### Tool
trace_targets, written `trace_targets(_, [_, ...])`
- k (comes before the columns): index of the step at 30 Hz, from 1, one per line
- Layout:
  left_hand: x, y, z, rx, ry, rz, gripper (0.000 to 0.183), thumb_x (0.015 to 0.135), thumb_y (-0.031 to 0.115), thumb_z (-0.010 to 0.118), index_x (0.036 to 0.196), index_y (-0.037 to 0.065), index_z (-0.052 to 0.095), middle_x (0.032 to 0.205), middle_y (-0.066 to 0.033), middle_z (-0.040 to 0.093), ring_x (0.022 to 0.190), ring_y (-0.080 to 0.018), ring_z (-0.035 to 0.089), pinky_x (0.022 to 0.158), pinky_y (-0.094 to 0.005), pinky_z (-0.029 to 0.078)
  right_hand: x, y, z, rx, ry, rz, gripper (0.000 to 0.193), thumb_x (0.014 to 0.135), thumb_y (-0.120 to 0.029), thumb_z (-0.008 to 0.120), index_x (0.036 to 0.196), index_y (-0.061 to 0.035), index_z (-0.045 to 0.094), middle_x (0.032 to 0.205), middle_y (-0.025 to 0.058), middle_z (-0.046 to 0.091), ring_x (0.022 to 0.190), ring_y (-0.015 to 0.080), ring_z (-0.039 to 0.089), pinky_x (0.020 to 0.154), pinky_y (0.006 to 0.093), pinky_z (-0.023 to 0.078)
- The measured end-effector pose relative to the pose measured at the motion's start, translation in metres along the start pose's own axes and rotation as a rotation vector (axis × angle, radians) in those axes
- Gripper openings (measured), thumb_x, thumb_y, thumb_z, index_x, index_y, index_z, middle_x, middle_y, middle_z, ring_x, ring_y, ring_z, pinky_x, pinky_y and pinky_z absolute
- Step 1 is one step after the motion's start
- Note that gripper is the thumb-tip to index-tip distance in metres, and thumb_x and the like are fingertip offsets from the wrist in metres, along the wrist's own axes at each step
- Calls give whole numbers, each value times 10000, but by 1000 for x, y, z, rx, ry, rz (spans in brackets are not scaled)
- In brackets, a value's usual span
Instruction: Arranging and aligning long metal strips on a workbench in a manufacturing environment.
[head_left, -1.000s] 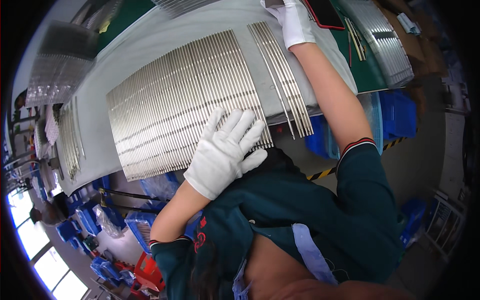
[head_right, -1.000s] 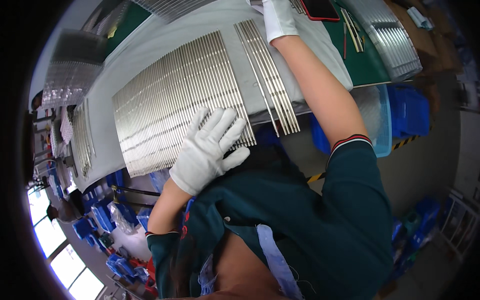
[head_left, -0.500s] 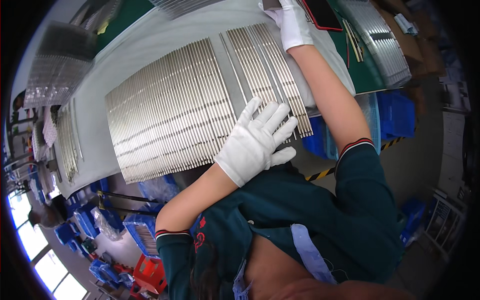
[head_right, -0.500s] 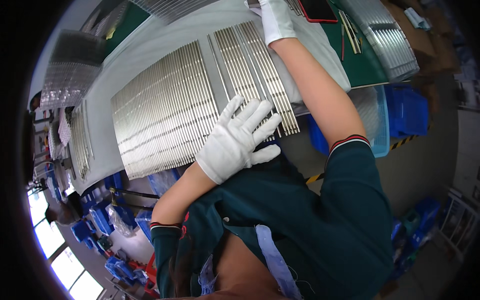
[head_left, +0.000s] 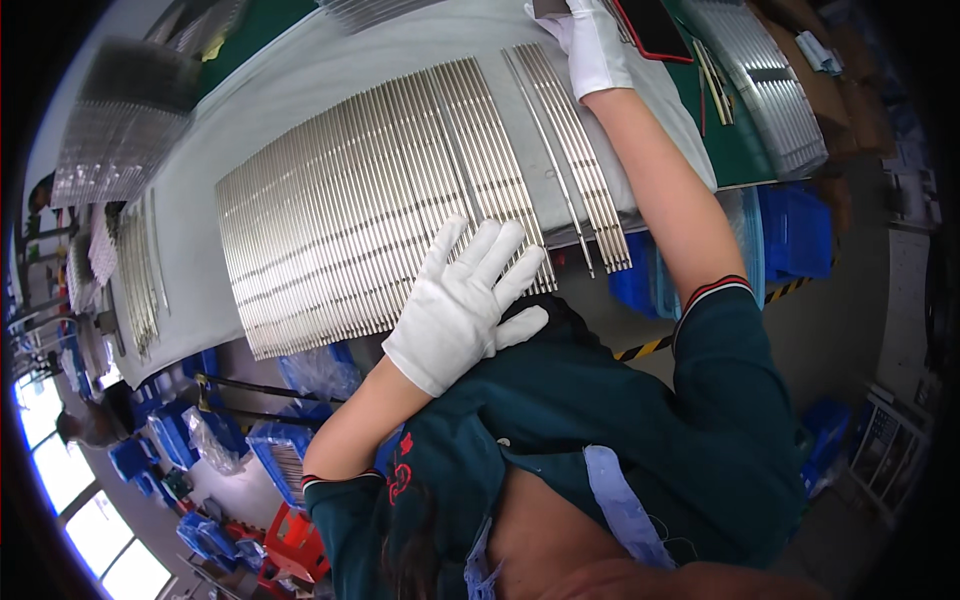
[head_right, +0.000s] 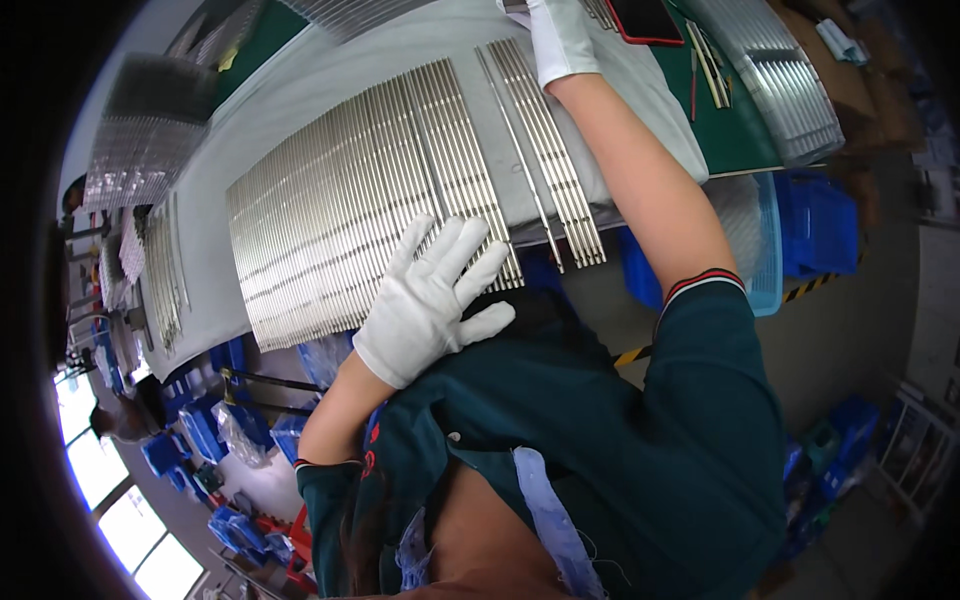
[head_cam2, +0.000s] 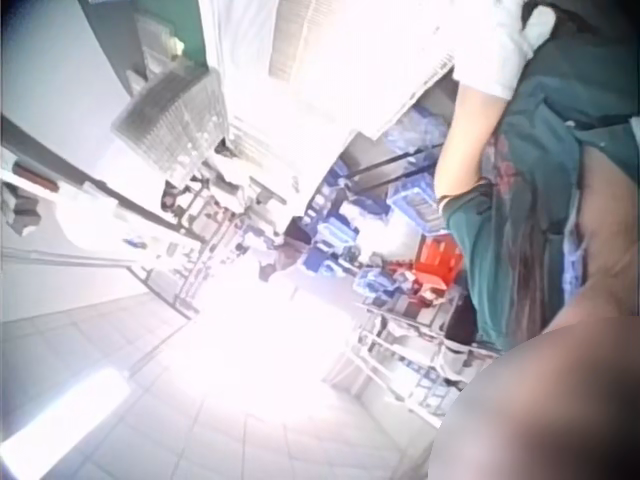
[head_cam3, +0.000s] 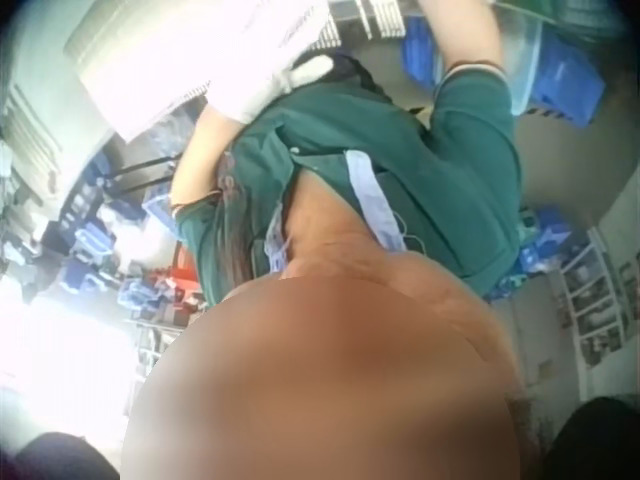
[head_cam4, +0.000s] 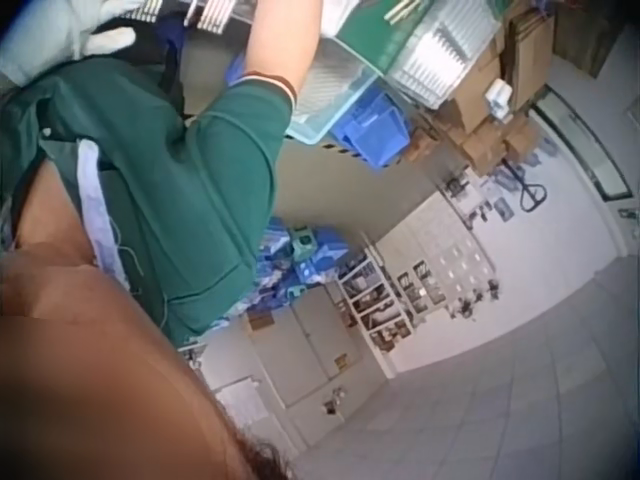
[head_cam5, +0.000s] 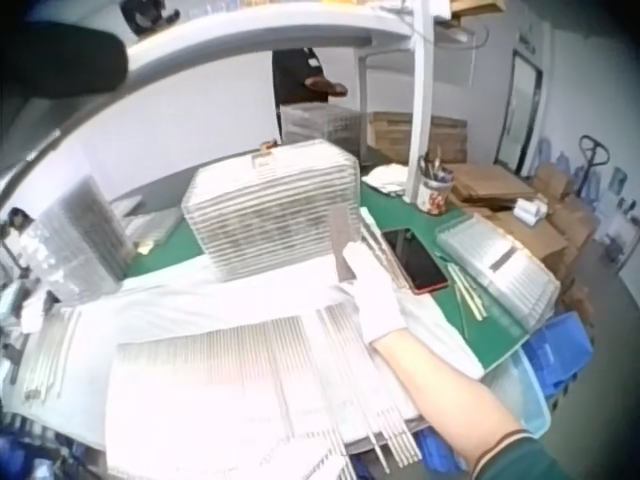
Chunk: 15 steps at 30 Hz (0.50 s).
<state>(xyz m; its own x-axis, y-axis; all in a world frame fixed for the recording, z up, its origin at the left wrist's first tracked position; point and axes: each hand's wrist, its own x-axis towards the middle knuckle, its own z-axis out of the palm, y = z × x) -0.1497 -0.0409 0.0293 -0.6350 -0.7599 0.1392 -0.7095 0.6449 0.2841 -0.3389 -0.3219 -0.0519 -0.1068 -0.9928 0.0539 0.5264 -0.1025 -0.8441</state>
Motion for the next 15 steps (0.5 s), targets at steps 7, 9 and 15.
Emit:
trace_targets(7, [31, 10, 14, -226, 104, 137, 574, 851, 388, 731, 1298, 52, 599, 1298, -158, 581, 1213, -326, 572, 1121, -487, 400, 0, 1, 0, -12, 0, 3, 392, 1027, -225, 643, 1361, -19, 641, 1258, 64, 669, 1086, 164, 647, 838, 317, 566])
trace_targets(9, [20, 8, -3, -147, 148, 58, 586, 839, 387, 743, 1280, 33, 593, 1277, -164, 576, 1179, -332, 578, 1093, -499, 409, 2, 1, -2, -39, 20, 13, 408, 1033, -229, 631, 1377, -10, 628, 1282, 74, 659, 1099, 185, 647, 819, 332, 583])
trace_targets(15, [-35, -9, -14, 104, 47, -161, 651, 822, 445, 764, 1309, 49, 593, 1296, -181, 582, 1219, -361, 569, 1123, -566, 376, -1, 0, -12, -133, 9, -97, 425, 1024, -245, 649, 1379, -12, 628, 1298, 76, 649, 1105, 186, 642, 821, 335, 586])
